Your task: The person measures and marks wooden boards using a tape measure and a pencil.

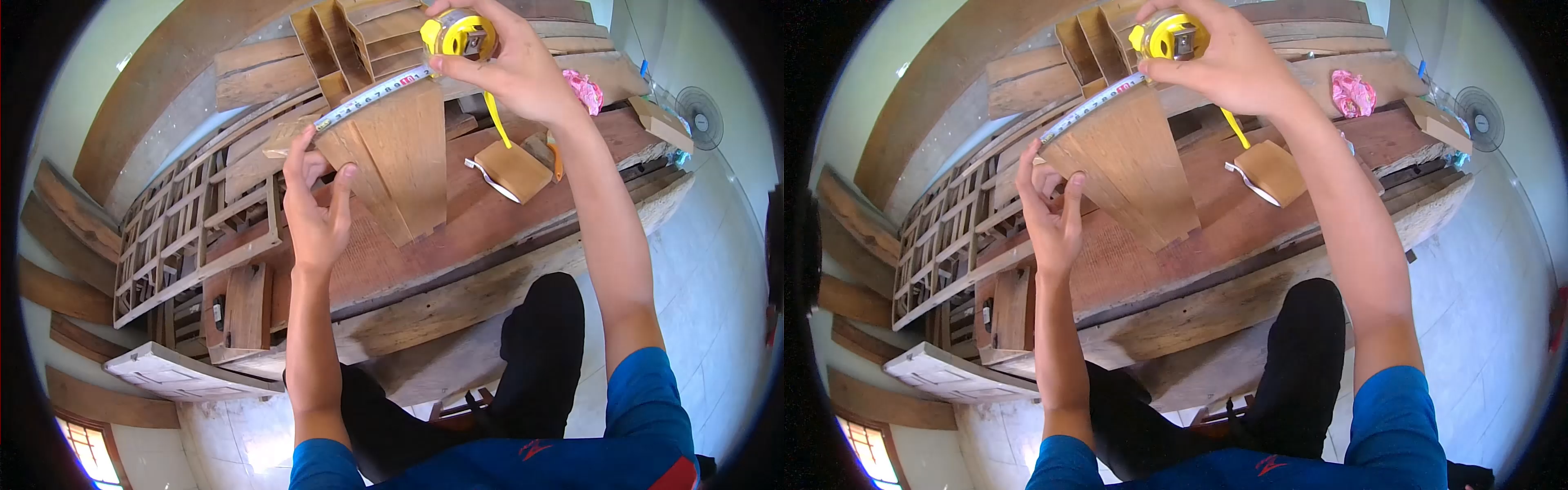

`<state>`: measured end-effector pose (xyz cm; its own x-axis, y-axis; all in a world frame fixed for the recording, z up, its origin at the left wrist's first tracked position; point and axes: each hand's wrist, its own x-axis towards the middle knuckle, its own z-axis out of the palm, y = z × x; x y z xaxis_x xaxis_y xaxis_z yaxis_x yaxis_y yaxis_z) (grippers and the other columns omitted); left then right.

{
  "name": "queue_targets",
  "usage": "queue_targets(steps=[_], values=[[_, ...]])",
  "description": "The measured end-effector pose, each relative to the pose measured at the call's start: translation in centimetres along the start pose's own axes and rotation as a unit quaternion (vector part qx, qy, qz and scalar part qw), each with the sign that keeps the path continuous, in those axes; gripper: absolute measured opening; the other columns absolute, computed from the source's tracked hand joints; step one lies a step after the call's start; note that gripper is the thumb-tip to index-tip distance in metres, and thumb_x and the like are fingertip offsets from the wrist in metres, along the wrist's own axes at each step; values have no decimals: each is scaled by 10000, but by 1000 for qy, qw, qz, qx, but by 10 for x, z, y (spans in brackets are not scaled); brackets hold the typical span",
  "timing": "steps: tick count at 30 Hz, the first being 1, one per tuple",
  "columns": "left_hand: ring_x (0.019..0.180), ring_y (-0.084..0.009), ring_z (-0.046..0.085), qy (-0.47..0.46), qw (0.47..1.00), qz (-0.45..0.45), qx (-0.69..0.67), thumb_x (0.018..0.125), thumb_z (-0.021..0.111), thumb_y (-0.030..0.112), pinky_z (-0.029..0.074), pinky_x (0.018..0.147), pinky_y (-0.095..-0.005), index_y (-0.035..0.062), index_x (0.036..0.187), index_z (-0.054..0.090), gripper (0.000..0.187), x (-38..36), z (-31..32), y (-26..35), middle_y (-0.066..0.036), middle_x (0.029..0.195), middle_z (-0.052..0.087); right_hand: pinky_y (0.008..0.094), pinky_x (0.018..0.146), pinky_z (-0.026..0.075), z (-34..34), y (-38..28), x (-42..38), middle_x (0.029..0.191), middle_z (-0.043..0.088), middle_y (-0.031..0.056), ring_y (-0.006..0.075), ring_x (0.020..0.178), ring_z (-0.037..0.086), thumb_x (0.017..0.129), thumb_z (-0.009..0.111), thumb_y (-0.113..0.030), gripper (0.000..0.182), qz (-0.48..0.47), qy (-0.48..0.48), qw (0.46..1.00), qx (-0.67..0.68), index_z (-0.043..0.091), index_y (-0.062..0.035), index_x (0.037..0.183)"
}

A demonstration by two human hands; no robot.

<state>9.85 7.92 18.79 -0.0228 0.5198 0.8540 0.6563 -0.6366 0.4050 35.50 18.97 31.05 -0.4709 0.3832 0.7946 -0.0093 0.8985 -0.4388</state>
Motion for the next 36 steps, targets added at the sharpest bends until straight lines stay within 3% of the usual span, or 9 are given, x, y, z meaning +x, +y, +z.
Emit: queue_targets(steps=[7,8,16,19,24,27,31,32,36], values=[[927,-148,618,30,999,-22,-24,960,642,-39,553,771,-274,21,1534,286,679,-10,-7,8,-80,998,597,279,823,507,16,-33,-2,996,634,21,106,914,609,849,783,-92,397,27,19,999,-2,573,-65,1185],[934,-153,626,28,999,-28,-29,955,646,-44,559,771,-276,22,1532,289,682,-11,-9,6,-85,1008,604,261,859,477,21,-20,-6,1108,606,9,96,981,569,841,773,-44,440,31,29,999,-32,604,-79,1246],[981,-189,665,68,994,-39,-72,928,695,-6,604,785,-334,112,1505,396,660,-18,-22,-4,-130,1088,664,253,828,497,41,-40,-1,1062,637,38,97,931,605,844,768,-19,460,-7,40,996,-78,586,-67,1264],[975,-184,661,90,991,-48,-87,927,690,-18,606,796,-326,100,1501,395,656,-20,-28,-13,-117,1083,657,289,826,522,37,-40,0,985,689,30,121,902,645,804,816,-106,431,22,65,995,-72,630,-109,1192],[1049,-180,623,47,992,-70,-99,987,586,-57,507,896,-308,75,1552,210,691,-24,-48,-20,-125,1127,621,293,839,519,43,-32,0,1004,683,35,125,942,641,804,813,-104,441,8,84,996,-26,627,-107,1204],[1084,-187,612,65,985,-89,-133,996,577,-46,504,912,-318,89,1550,214,675,-27,-52,-27,-145,1173,610,306,872,512,53,-31,11,1046,675,34,144,994,639,801,815,-113,434,-7,80,996,-33,634,-111,1196],[1126,-193,595,79,980,-106,-150,1014,568,-6,494,933,-328,128,1552,208,661,-32,-60,-39,-156,1224,593,327,896,510,62,-35,40,1092,683,52,174,1007,648,788,813,-141,417,-42,14,995,-89,634,-105,1163],[1132,-196,594,80,980,-111,-144,1017,568,4,495,934,-329,132,1554,204,661,-34,-63,-40,-163,1235,591,267,781,521,62,-32,51,1012,664,13,104,912,628,836,825,-151,441,-77,-26,985,-152,611,-135,1221],[1147,-206,592,100,978,-118,-137,1029,566,37,500,933,-333,138,1560,190,659,-36,-72,-49,-187,1259,595,321,856,500,75,-57,82,997,639,71,156,946,623,835,797,-170,385,-46,-128,984,-113,598,-61,1146]])
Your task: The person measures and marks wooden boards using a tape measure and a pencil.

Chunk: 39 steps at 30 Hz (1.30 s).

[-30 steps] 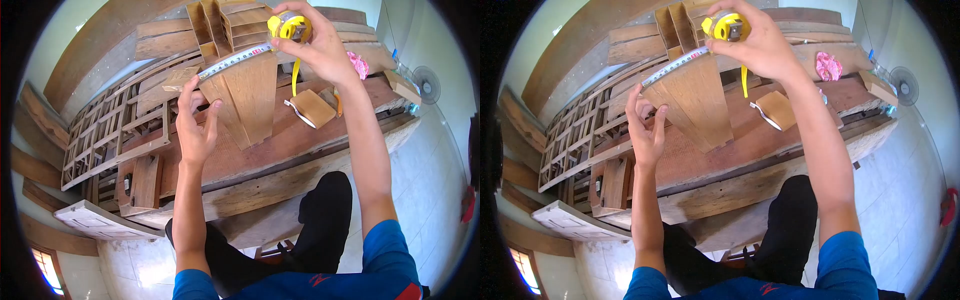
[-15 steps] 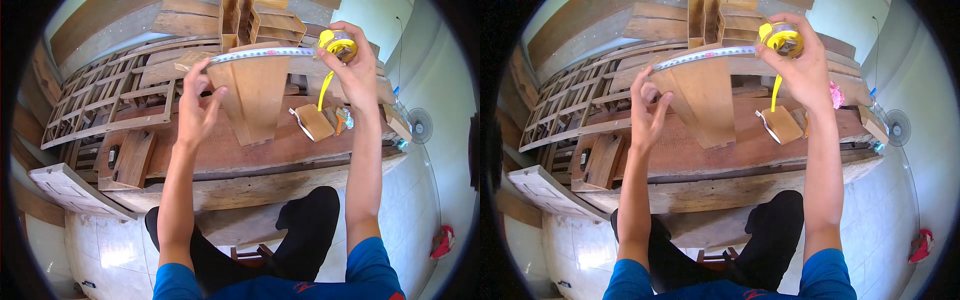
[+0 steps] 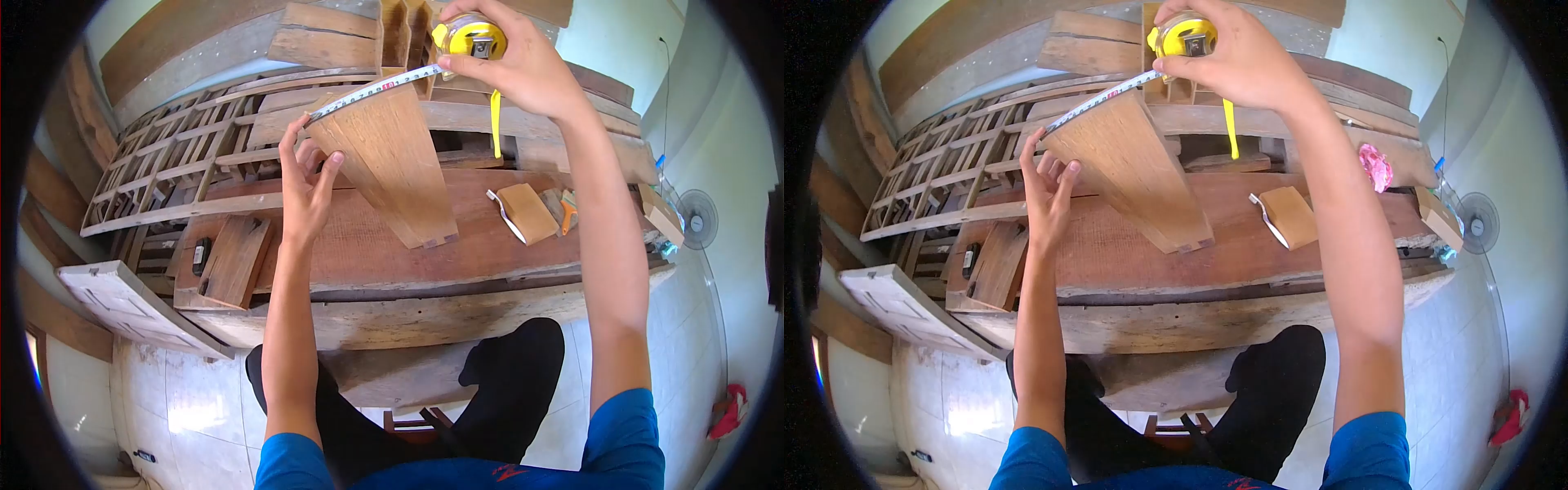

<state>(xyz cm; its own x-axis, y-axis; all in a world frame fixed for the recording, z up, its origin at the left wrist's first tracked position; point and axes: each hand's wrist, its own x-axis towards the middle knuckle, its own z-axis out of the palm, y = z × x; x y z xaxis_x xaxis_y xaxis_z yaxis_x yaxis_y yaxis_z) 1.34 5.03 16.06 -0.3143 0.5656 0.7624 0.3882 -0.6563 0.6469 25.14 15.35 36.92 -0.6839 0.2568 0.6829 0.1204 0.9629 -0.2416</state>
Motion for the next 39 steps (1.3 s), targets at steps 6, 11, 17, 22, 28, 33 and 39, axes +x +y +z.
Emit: queue_targets(steps=[6,11,17,22,28,33,39], values=[[1199,-226,595,15,1000,-7,-11,1037,559,55,514,930,-347,155,1563,188,651,-2,-10,-10,-231,1326,601,331,870,499,15,-6,18,1036,634,60,170,962,621,835,819,-213,418,16,-57,998,16,596,-94,1167],[1234,-238,586,24,998,-40,-30,1033,570,62,525,934,-365,178,1558,205,650,-1,-19,-17,-249,1367,590,282,706,547,43,15,-4,1008,682,19,110,856,664,834,844,-223,450,58,-10,990,126,590,-123,1192],[1157,-226,604,52,996,-57,-49,1015,602,58,495,955,-354,166,1553,239,659,-3,-25,-22,-203,1283,626,277,677,573,68,60,-56,1031,687,43,116,874,672,886,792,-102,444,111,71,947,294,540,-88,1251],[1217,-278,578,95,993,-73,12,1027,599,127,542,909,-399,165,1562,224,654,-6,-22,-11,-197,1413,509,298,799,544,115,108,-142,1068,710,34,131,972,671,836,845,-181,457,175,-1,937,304,603,-99,1215],[1205,-292,590,107,989,-96,36,1061,546,158,569,921,-517,192,1568,97,678,-21,-53,-33,-195,1418,488,327,879,512,140,155,-227,1069,735,62,181,994,680,802,862,-244,445,233,-59,940,242,660,-112,1176],[1296,-335,550,155,979,-129,32,1063,537,153,524,980,-582,226,1568,90,678,-29,-55,-37,-199,1502,435,317,844,523,136,171,-265,1006,735,62,172,927,681,800,859,-175,410,275,-131,936,178,679,-91,1158],[1346,-361,509,157,977,-144,19,1072,513,168,483,1023,-601,263,1580,69,682,-30,-61,-46,-208,1535,407,344,862,531,151,178,-274,1035,749,100,234,957,709,777,869,-219,454,280,-85,936,193,692,-87,1175]])
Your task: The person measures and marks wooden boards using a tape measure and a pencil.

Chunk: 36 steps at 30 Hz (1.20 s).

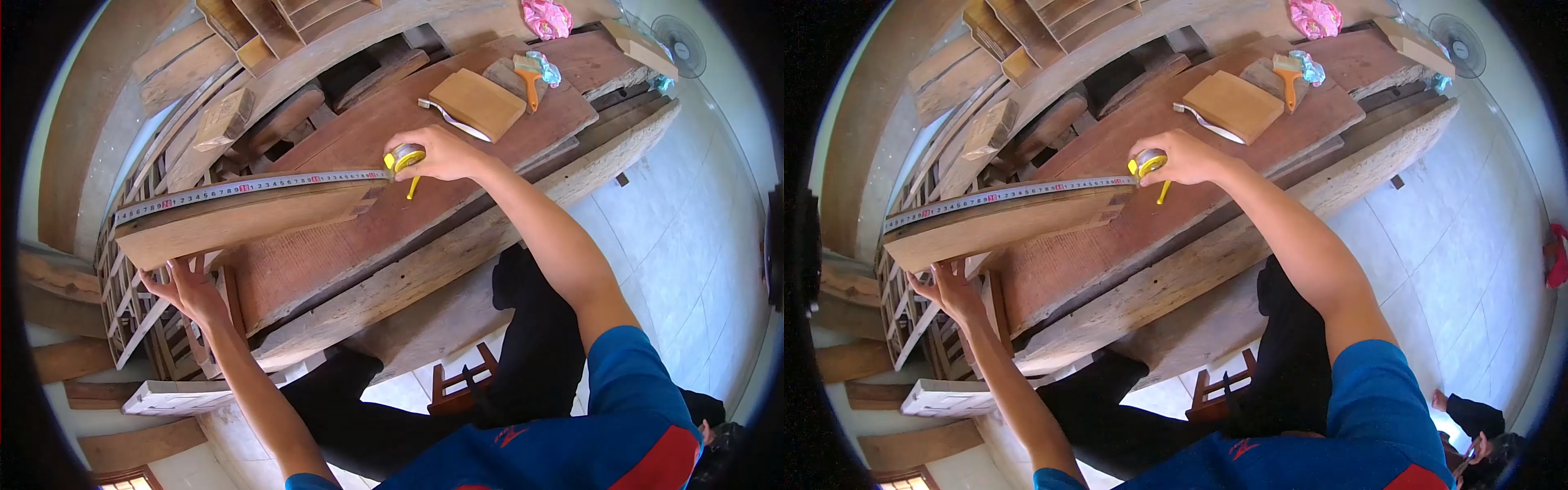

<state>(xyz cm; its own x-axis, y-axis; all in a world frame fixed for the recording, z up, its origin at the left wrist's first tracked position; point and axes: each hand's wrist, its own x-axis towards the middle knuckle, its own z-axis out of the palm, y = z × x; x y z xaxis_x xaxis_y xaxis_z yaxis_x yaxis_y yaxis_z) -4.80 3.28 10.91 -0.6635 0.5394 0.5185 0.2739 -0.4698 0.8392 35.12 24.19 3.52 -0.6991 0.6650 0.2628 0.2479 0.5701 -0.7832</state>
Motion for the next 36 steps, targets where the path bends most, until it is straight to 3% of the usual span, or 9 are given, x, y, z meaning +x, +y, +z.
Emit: queue_targets(steps=[3,10,15,20,24,30,34,36], values=[[1352,-381,497,-20,1000,-6,-18,1076,501,180,467,1065,-604,310,1576,89,661,2,-5,0,-203,1546,384,344,864,529,6,11,2,1034,748,99,227,958,704,782,868,-226,453,1,13,999,33,691,-87,1176],[1338,-411,507,8,999,-23,-32,1066,501,131,475,1030,-629,289,1586,83,685,1,-9,-7,-223,1547,398,340,862,521,17,14,-5,1037,751,108,213,961,704,793,859,-229,419,22,29,998,48,706,-99,1161],[1405,-404,443,-18,999,-13,-40,1068,518,153,433,1054,-669,271,1581,47,706,-1,-7,-2,-214,1588,319,336,861,519,17,4,-7,1021,752,124,220,945,709,813,839,-209,393,34,18,999,16,712,-81,1162],[1385,-352,474,16,999,-35,-38,1069,507,131,476,1048,-586,207,1581,34,701,-8,4,11,-205,1504,426,327,871,515,20,14,-7,1046,750,122,205,957,697,819,833,-186,394,44,19,999,24,704,-39,1162],[1163,-261,597,16,995,-35,-88,1053,531,102,555,961,-509,199,1573,114,674,-6,1,7,-181,1333,545,319,888,510,21,3,-8,1038,737,118,191,974,681,836,822,-183,381,42,16,999,6,694,-20,1156],[1233,-290,579,-5,996,-32,-83,1065,502,109,509,1022,-531,215,1580,112,654,-7,-1,9,-204,1414,503,309,888,502,22,-3,-10,1027,722,83,167,970,658,855,809,-175,362,32,-6,999,-8,679,-21,1156],[1133,-228,623,-3,994,-26,-106,1047,564,138,565,912,-443,241,1570,159,669,-5,-5,3,-174,1349,570,308,879,504,21,-6,-9,1015,720,84,165,960,659,863,806,-179,360,42,-22,999,-8,677,-6,1152],[1171,-254,611,-9,994,-27,-105,1050,552,130,563,929,-459,232,1571,158,661,-6,-7,3,-192,1373,550,302,859,502,22,-5,-10,997,713,79,155,935,651,864,808,-186,372,51,-26,998,-13,673,6,1153]])
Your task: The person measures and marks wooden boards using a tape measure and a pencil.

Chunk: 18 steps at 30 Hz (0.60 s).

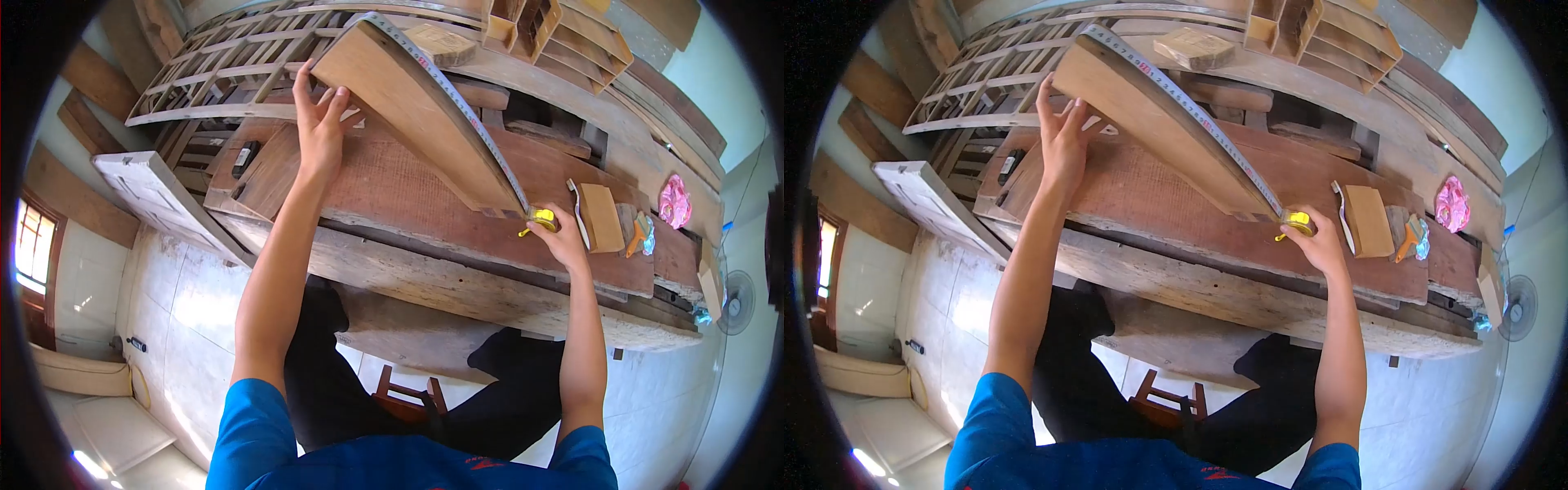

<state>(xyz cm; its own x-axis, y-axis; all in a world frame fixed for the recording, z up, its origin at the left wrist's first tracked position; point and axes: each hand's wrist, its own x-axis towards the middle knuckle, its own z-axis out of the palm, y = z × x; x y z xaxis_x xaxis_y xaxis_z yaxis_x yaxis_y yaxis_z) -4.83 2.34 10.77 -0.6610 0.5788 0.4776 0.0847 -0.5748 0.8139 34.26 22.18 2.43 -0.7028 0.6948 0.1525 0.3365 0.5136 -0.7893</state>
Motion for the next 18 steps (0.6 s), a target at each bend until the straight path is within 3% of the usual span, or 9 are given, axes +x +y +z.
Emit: queue_targets(steps=[3,11,18], values=[[1259,-310,584,-3,1000,-5,19,1064,509,114,554,976,-503,199,1579,132,645,-3,2,5,-223,1455,481,286,847,490,1,-6,-1,988,699,64,141,929,633,870,805,-178,382,4,-2,1000,-28,668,11,1173],[1266,-293,583,12,999,-17,29,1064,520,133,549,991,-470,199,1589,135,655,-5,9,13,-216,1414,534,303,830,502,3,-7,-1,967,722,81,155,904,656,861,805,-198,344,-10,11,1000,-23,689,-15,1128],[1270,-287,574,17,999,-22,40,1064,528,144,540,1008,-474,197,1583,144,648,-3,5,8,-221,1404,538,319,863,511,5,-4,5,1010,723,90,177,954,674,858,806,-196,391,-36,34,998,-33,658,-23,1176]])
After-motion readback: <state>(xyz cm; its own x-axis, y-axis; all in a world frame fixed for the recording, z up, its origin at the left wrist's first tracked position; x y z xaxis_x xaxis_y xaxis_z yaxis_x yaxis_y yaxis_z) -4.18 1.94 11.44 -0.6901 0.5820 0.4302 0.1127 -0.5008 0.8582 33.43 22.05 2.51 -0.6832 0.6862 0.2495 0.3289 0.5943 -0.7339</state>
